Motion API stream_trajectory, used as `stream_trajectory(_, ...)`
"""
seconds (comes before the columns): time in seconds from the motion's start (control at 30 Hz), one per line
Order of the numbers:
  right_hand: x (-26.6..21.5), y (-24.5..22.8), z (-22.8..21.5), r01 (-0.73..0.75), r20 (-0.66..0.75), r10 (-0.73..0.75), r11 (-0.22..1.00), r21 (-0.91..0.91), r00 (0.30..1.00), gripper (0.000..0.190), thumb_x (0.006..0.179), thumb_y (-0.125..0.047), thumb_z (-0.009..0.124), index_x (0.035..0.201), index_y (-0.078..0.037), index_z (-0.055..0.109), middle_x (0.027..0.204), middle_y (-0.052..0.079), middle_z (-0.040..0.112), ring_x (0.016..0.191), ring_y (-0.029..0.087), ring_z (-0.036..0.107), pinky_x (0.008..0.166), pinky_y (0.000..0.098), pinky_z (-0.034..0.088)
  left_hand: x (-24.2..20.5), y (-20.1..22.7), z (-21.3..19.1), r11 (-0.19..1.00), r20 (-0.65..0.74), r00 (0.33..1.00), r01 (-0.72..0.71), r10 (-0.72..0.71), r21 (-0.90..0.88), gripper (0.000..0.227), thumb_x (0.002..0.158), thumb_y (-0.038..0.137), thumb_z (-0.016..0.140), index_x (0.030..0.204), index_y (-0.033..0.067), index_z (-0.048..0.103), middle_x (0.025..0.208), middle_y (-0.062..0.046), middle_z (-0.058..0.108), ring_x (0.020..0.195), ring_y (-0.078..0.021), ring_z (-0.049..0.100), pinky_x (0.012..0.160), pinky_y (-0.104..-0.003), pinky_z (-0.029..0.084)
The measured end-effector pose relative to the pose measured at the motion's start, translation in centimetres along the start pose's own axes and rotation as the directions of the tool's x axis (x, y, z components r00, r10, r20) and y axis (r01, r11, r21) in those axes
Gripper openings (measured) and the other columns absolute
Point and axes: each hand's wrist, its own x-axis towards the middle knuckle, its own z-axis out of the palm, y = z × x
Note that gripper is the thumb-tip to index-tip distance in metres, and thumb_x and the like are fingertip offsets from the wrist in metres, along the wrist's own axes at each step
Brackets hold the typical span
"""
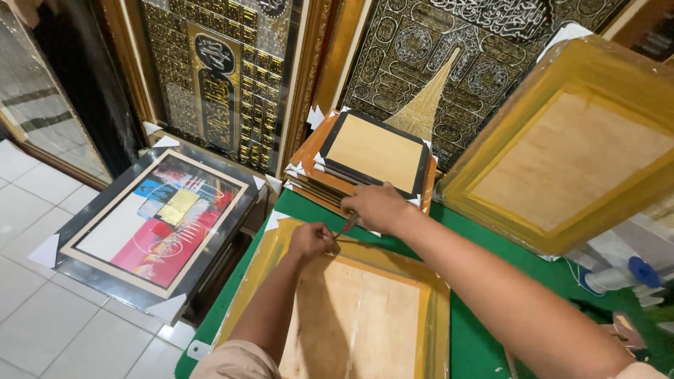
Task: Attaching a hanging string to the back of a picture frame using eyelets, a screwdriver, and string.
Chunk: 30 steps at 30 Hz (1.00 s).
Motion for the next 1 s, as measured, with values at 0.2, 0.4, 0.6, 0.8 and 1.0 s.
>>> stream_trajectory(0.2, 0.5, -0.3, 0.0, 0.374, 0.018, -0.375, 0.927, 0.037, 0.927, 0.038, 0.111, -0.001, 0.061, 0.136, -0.023, 0.080, 0.116, 0.009, 0.085, 0.095, 0.029, 0.081, 0.086, 0.0543, 0.071, 0.3, -0.2, 0.0, 0.999, -0.002, 0.999, 0.034, -0.034, 0.010, 0.025, 0.069, 0.043, 0.093, 0.092, 0.0335, 0.087, 0.088, 0.008, 0.086, 0.103, -0.0188, 0.082, 0.100, -0.038, 0.065)
stream_trajectory(0.4, 1.4, -2.0, 0.7, -0.197, 0.095, 0.174, 0.809, 0.554, 0.980, 0.034, 0.105, -0.026, 0.062, 0.087, -0.009, 0.086, 0.068, 0.008, 0.079, 0.063, 0.028, 0.078, 0.059, 0.0445, 0.065, -1.7, 2.5, -1.5, 0.999, 0.000, 0.999, 0.033, -0.033, 0.006, 0.025, 0.072, 0.043, 0.090, 0.094, 0.0316, 0.087, 0.090, 0.007, 0.087, 0.106, -0.0191, 0.082, 0.101, -0.039, 0.064)
stream_trajectory(0.6, -3.1, -2.7, -2.0, -0.237, 0.069, 0.232, 0.855, 0.462, 0.970, 0.035, 0.113, -0.029, 0.059, 0.111, -0.002, 0.081, 0.078, 0.014, 0.077, 0.069, 0.032, 0.075, 0.064, 0.0493, 0.064, -1.0, 0.6, -0.2, 0.999, 0.011, 1.000, 0.008, -0.007, -0.033, 0.035, 0.069, 0.046, 0.096, 0.097, 0.0285, 0.087, 0.088, 0.005, 0.087, 0.105, -0.0227, 0.082, 0.102, -0.040, 0.064)
stream_trajectory(0.8, -4.8, -1.9, -2.9, 0.067, 0.034, -0.086, 0.925, 0.374, 0.996, 0.024, 0.112, -0.010, 0.058, 0.135, -0.011, 0.065, 0.120, 0.021, 0.070, 0.116, 0.050, 0.070, 0.119, 0.0795, 0.039, 1.2, -0.6, 0.4, 0.996, -0.002, 1.000, 0.017, -0.017, 0.087, 0.028, 0.078, 0.044, 0.090, 0.100, 0.0271, 0.087, 0.100, -0.002, 0.087, 0.117, -0.0321, 0.078, 0.105, -0.047, 0.062)
stream_trajectory(1.0, -1.1, -1.8, -0.6, 0.235, -0.014, -0.237, 0.949, 0.209, 0.971, 0.027, 0.117, -0.020, 0.060, 0.129, -0.019, 0.084, 0.116, 0.012, 0.086, 0.102, 0.032, 0.083, 0.093, 0.0544, 0.071, 1.1, -1.1, 1.0, 0.996, 0.014, 0.999, 0.037, -0.038, 0.082, 0.027, 0.077, 0.048, 0.092, 0.096, 0.0294, 0.087, 0.101, 0.000, 0.086, 0.119, -0.0305, 0.078, 0.105, -0.044, 0.062)
